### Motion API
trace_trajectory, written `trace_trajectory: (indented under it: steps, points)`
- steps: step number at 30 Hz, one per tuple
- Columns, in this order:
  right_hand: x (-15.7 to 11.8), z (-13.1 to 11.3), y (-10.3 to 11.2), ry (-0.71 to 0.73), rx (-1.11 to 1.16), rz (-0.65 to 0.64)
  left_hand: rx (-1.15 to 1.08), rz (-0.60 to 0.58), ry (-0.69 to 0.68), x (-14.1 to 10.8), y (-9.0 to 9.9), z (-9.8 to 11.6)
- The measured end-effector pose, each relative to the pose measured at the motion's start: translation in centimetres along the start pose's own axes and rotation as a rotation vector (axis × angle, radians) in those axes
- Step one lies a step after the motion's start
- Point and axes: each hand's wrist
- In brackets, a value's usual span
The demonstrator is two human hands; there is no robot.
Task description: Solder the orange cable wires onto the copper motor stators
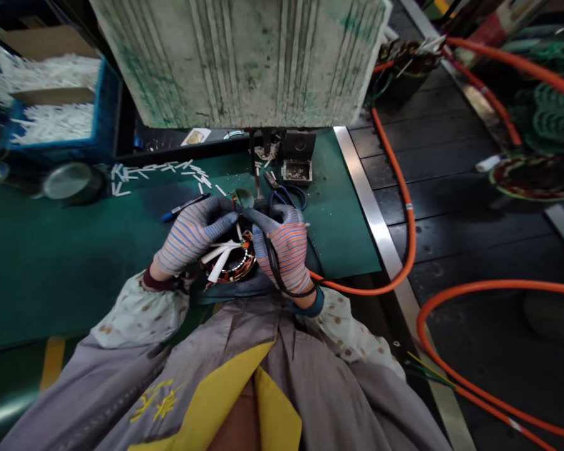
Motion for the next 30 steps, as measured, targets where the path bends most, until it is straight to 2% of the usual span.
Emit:
trace_trajectory:
  steps: [4, 7, 10, 12, 15, 18, 22, 27, 30]
  points:
    - [-0.2, 0.5, -0.4, -0.002, 0.021, -0.007, 0.075, 0.065, 0.001, 0.0, -0.1, -0.1]
    - [0.0, 1.0, -0.2, -0.006, -0.012, -0.019, 0.342, 0.107, -0.063, 0.1, -0.2, 0.1]
    - [0.3, 1.3, 0.1, 0.005, -0.044, -0.132, 0.555, 0.053, -0.137, 0.6, -0.1, 0.4]
    - [0.1, 1.6, 0.0, 0.022, -0.052, -0.156, 0.574, -0.004, -0.135, 1.0, 0.1, 0.4]
    - [-1.6, 2.4, -0.4, 0.03, -0.062, 0.002, 0.566, -0.011, -0.11, 1.2, 0.2, 0.1]
    - [-4.4, 3.8, -0.5, 0.122, -0.05, 0.158, 0.563, 0.016, -0.098, 1.1, 0.3, -0.2]
    - [-6.2, 4.9, -0.1, 0.267, 0.033, 0.124, 0.566, -0.004, -0.071, 1.0, 0.4, 0.0]
    - [-5.8, 4.7, -0.3, 0.29, 0.155, 0.149, 0.604, -0.024, -0.073, 1.3, 0.4, 0.4]
    - [-5.9, 4.9, -0.7, 0.256, 0.168, 0.092, 0.63, -0.026, -0.062, 1.4, 0.3, 0.5]
Point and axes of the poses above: each hand's wrist, its own x-axis towards the middle knuckle, its own y-axis out of the back of the hand, z = x × y, and after that the axes turned 2 degrees about -x, right-handed
